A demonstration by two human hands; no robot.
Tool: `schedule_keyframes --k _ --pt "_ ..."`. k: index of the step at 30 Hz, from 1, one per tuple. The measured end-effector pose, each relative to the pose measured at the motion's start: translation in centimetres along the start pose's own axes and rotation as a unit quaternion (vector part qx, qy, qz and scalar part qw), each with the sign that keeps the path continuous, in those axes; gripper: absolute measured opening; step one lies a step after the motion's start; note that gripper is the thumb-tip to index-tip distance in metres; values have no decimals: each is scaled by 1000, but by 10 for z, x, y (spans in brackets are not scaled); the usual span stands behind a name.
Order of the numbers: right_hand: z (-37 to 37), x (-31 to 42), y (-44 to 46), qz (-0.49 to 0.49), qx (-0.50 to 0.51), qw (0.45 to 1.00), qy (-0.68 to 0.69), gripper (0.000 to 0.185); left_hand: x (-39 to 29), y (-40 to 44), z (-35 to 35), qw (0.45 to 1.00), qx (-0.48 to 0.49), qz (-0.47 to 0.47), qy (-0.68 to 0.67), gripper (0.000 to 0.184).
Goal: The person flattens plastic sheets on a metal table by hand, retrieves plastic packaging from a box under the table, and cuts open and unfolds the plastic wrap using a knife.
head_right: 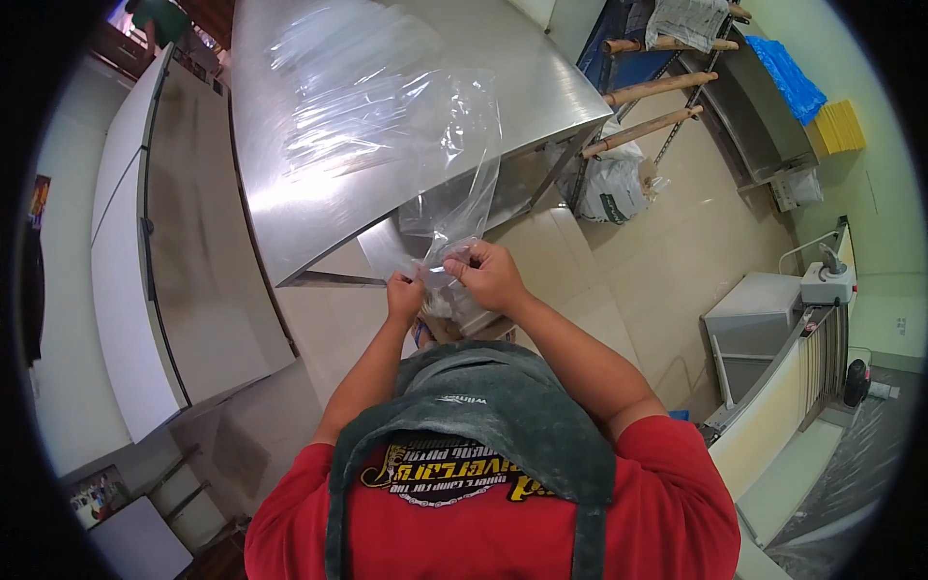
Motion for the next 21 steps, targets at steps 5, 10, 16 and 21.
schedule_keyframes --k 5,10,16,21 --pt "9 17 -3 -55 -11 998 12 13 -6 7 1 996 17 57 -66 25" --pt "5 23 8 -93 -39 994 50 12 -18 -11 -2 990 93 -63 79 49" --pt "-6 0 16 -48 21 998 -18 12 93 16 11 969 142 -200 33 57" --pt "-7 -59 8 13 102 988 -112 9 21 -11 29 966 152 17 208 59"
Point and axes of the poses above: each hand's wrist, its own y-axis towards the middle knuckle, its own z-axis out of the palm, x = y × z, the point moved 3 cm from there along y, towards the middle knuckle, and after that the axes turned 2 degrees about -x, right-handed, at the moved point
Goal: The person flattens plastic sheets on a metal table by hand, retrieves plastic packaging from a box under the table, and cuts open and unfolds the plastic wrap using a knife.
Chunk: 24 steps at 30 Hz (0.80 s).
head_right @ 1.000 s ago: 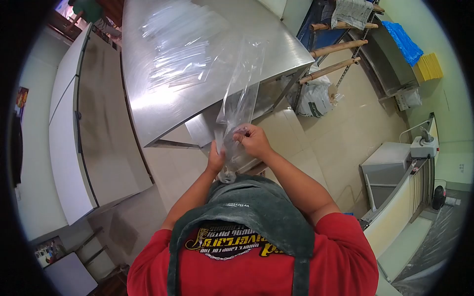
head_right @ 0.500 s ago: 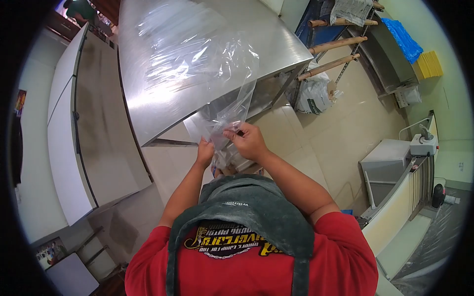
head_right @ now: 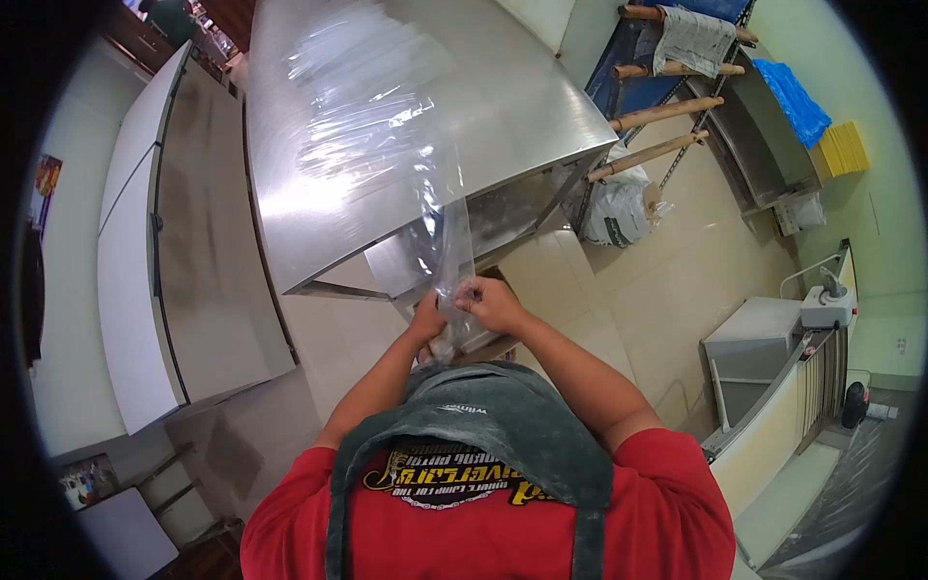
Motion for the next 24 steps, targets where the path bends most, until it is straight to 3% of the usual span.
schedule_keyframes --k 2,3,4,8,10,13,15,18,22,24 --pt "6 -24 -6 37 -14 999 -25 10 -24 -3 -17 997 -21 37 -64 57" --pt "9 -38 -10 76 -31 995 -49 11 -36 -4 -28 940 37 -15 -338 54" --pt "14 -49 -12 103 -22 992 -67 12 -45 -6 -35 805 91 -65 -583 51" --pt "25 -61 -21 81 -20 988 -130 21 -75 -14 -46 857 43 42 -512 40" --pt "28 -58 -23 93 -32 993 -65 18 -67 -15 -42 956 46 23 -290 37" --pt "28 -56 -16 30 -23 999 -16 20 -54 -23 -36 965 31 -5 -261 36" --pt "24 -52 -18 60 -9 998 16 19 -38 -30 -26 962 39 -3 -269 42" --pt "22 -48 -19 79 -6 996 45 17 -22 -43 -18 984 8 69 -162 63" --pt "24 -48 -13 40 20 994 101 15 -4 -49 -7 985 -21 20 -172 59" --pt "26 -46 -13 34 9 990 136 16 -2 -50 -8 999 24 24 22 48"
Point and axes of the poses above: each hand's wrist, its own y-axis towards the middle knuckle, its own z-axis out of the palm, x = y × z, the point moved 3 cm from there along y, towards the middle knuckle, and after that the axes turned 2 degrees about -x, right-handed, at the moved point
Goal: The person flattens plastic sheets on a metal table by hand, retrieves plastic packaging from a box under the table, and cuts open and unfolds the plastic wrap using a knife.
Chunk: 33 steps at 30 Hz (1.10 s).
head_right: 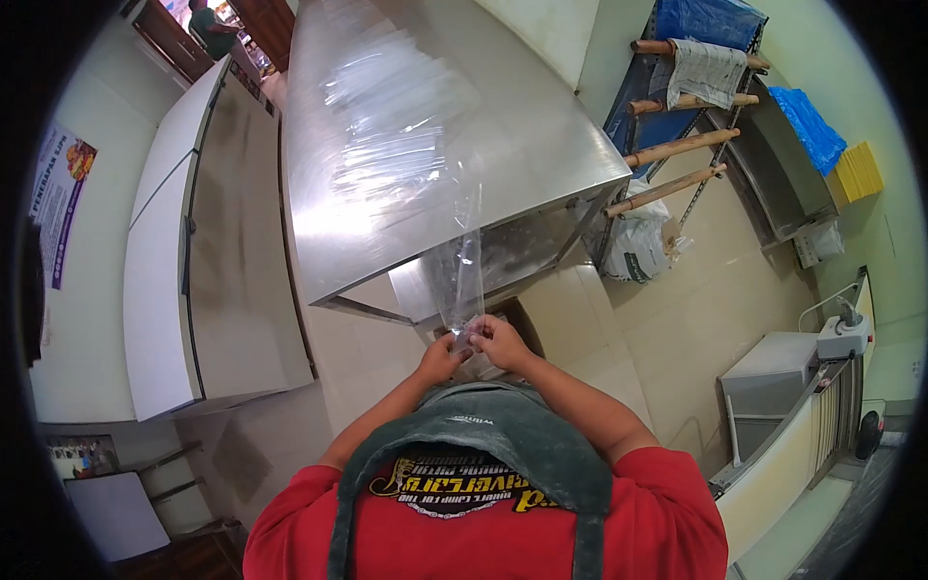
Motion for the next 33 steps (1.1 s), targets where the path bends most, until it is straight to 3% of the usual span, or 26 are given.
schedule_keyframes --k 5,8,10,11,17,19,21,25,27,28,30,31,32,33 --pt "-8 8 8 -17 -38 998 49 27 -24 -1 -6 997 -31 34 -58 28" --pt "-7 30 6 -68 -102 992 1 38 -28 -1 -5 996 -35 33 -77 23" --pt "-1 53 1 -98 -136 976 -138 48 -32 -3 -4 996 -30 39 -80 25" --pt "3 61 0 -95 -138 976 -136 48 -36 -5 -4 996 -24 39 -72 25" --pt "-4 42 14 -83 -190 968 -141 30 -31 -7 -6 995 -19 -8 -94 22" --pt "-9 40 14 -50 -156 986 -1 18 -24 -6 -8 991 -29 2 -130 21" --pt "-14 46 11 -39 -151 988 11 15 -14 -4 -9 965 -30 -34 -257 19" --pt "-15 48 10 -22 -107 993 46 12 -5 0 -13 960 -30 -88 -263 17" --pt "-16 47 10 -35 -97 995 3 13 -22 -5 -19 982 -182 -38 -40 18" --pt "-15 46 9 -46 -85 995 -39 14 -27 -6 -20 982 -181 -38 -40 18" --pt "-12 45 10 -50 -103 991 -75 17 -45 -6 -26 971 -217 98 12 21" --pt "-9 45 10 -55 -119 985 -109 19 -50 -6 -26 971 -217 98 13 21" --pt "-7 45 9 -56 -119 985 -109 19 -53 -4 -24 964 -176 89 -181 18" --pt "-4 48 7 -64 -123 980 -147 22 -57 -3 -22 918 -127 77 -367 15"
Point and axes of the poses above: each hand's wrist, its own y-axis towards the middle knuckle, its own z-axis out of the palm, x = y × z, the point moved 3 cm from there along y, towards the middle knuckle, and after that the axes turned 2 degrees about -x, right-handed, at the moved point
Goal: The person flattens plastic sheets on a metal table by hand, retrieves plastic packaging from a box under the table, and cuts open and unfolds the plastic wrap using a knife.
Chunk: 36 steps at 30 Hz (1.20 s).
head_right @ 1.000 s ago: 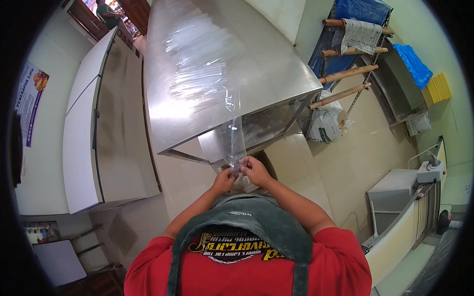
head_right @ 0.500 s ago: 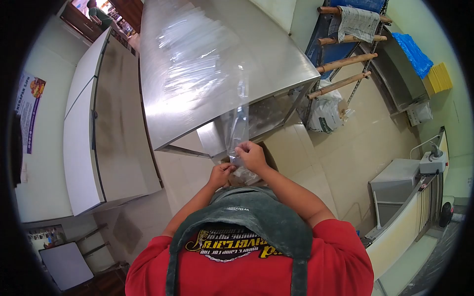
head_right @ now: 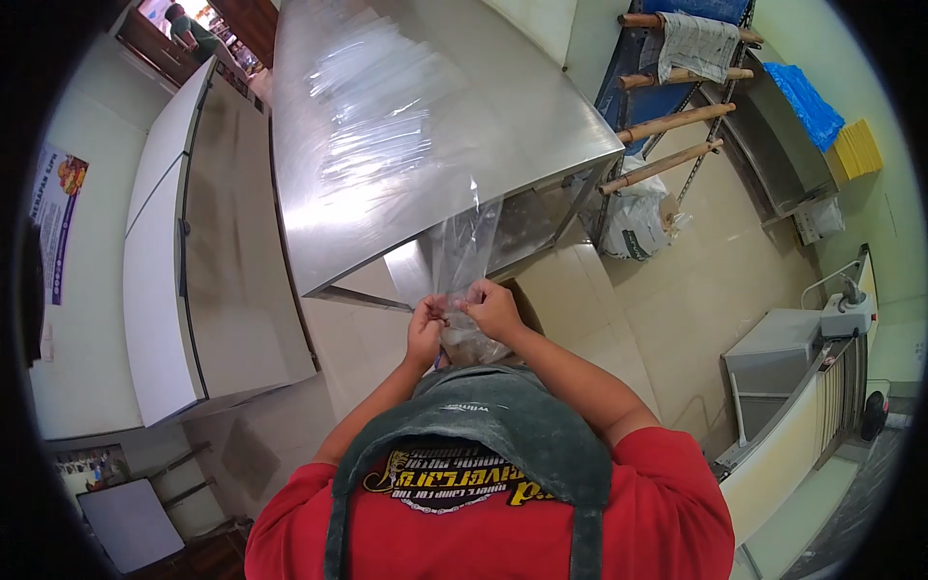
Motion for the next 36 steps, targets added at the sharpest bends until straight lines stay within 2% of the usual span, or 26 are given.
schedule_keyframes --k 2,4,5,7,8,10,11,13,14,16,17,20,22,26,28,29,31,33,34,35,36 --pt "5 3 -3 -14 -4 999 -37 26 -18 3 8 999 4 -32 4 14" --pt "12 4 -6 -18 -10 998 55 32 -21 6 7 998 8 -65 8 13" --pt "10 3 -7 -18 -10 998 56 32 -23 7 6 995 20 -80 54 14" --pt "8 8 -12 1 122 984 127 40 -21 5 3 990 29 -95 101 16" --pt "8 11 -10 -2 124 984 127 40 -21 3 2 991 41 -101 75 16" --pt "9 12 -9 13 154 954 255 47 -22 -2 0 991 53 -108 50 16" --pt "7 8 -6 13 153 954 257 47 -22 -5 -2 990 54 -120 47 14" --pt "1 10 3 -131 193 965 125 44 -19 -7 -6 989 57 -130 44 12" --pt "-2 7 4 -132 192 964 125 44 -19 -8 -7 993 52 -100 38 10" --pt "-6 2 3 62 207 942 257 25 -12 -11 -17 996 45 -71 32 9" --pt "-8 -2 3 62 208 942 257 25 -9 -11 -25 998 26 -55 33 9" --pt "-6 -27 2 60 184 956 222 21 -6 -19 -32 998 -9 -46 45 10" --pt "-11 -35 -3 23 83 988 127 20 1 -24 -36 997 -22 -52 55 10" --pt "-16 -39 -10 63 124 986 88 23 17 -30 -42 994 -55 -81 42 9" --pt "-27 -31 -12 145 133 976 -93 21 9 -30 -39 994 -65 -77 31 9" --pt "-28 -40 -12 144 132 976 -92 21 5 -31 -37 994 -57 -83 36 10" --pt "-27 -59 -7 65 77 992 73 19 5 -28 -40 994 -50 -85 43 11" --pt "-19 -78 -4 73 55 995 48 17 24 -24 -47 981 -8 -154 113 16" --pt "-20 -81 -3 80 31 996 22 16 36 -24 -53 982 -4 -151 114 16" --pt "-19 -79 -4 76 26 997 21 16 51 -25 -61 972 -2 -154 177 19" --pt "-15 -78 -6 85 33 992 85 17 51 -26 -59 958 -1 -157 238 21"
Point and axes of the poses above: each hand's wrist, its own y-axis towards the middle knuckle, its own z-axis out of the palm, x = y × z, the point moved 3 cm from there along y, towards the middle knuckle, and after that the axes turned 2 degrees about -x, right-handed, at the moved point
